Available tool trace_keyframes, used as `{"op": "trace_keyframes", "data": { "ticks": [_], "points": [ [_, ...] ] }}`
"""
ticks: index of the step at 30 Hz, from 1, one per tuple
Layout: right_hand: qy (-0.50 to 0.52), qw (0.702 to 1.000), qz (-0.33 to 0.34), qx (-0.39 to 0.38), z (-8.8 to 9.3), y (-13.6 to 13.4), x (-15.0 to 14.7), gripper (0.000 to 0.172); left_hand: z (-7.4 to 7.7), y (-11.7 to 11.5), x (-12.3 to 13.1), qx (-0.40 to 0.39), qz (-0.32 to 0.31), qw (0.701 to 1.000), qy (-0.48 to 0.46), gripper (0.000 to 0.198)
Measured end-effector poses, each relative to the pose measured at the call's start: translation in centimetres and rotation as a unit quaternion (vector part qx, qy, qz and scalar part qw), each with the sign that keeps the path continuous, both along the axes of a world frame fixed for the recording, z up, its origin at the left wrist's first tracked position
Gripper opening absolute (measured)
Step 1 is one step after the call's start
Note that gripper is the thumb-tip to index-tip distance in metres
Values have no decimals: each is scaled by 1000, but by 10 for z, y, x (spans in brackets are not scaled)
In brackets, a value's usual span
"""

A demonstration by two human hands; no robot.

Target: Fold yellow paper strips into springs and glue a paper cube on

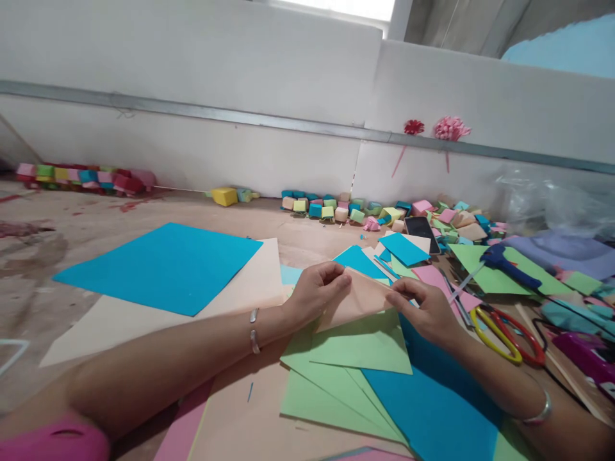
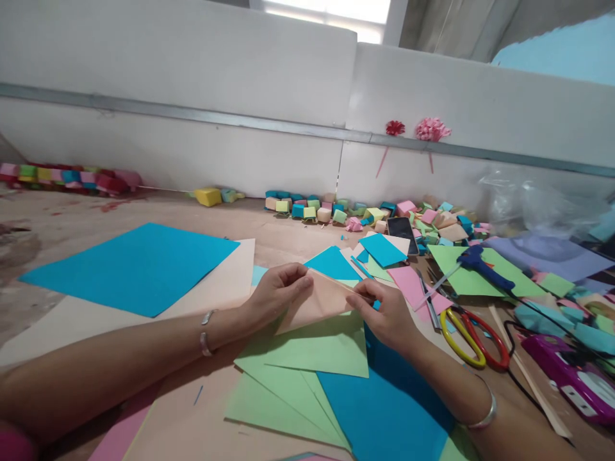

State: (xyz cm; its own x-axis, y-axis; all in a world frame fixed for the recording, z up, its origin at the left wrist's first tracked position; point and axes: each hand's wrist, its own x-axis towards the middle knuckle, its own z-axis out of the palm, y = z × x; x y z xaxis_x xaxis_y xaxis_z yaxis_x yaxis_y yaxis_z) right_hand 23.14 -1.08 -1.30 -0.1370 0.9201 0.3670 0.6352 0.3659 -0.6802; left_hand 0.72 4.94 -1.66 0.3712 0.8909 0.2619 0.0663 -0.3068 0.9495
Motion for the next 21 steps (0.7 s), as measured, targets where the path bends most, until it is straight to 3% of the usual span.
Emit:
{"op": "trace_keyframes", "data": {
  "ticks": [9, 21],
  "points": [
    [-18, 1000, -18, 15, 2, -1, -2, 19, 3, 0, -2, 43, 26, 998, 47, 30],
    [-37, 999, -20, -32, -2, 2, 0, 19, 2, 4, -2, 73, 54, 990, 111, 27]
  ]
}}
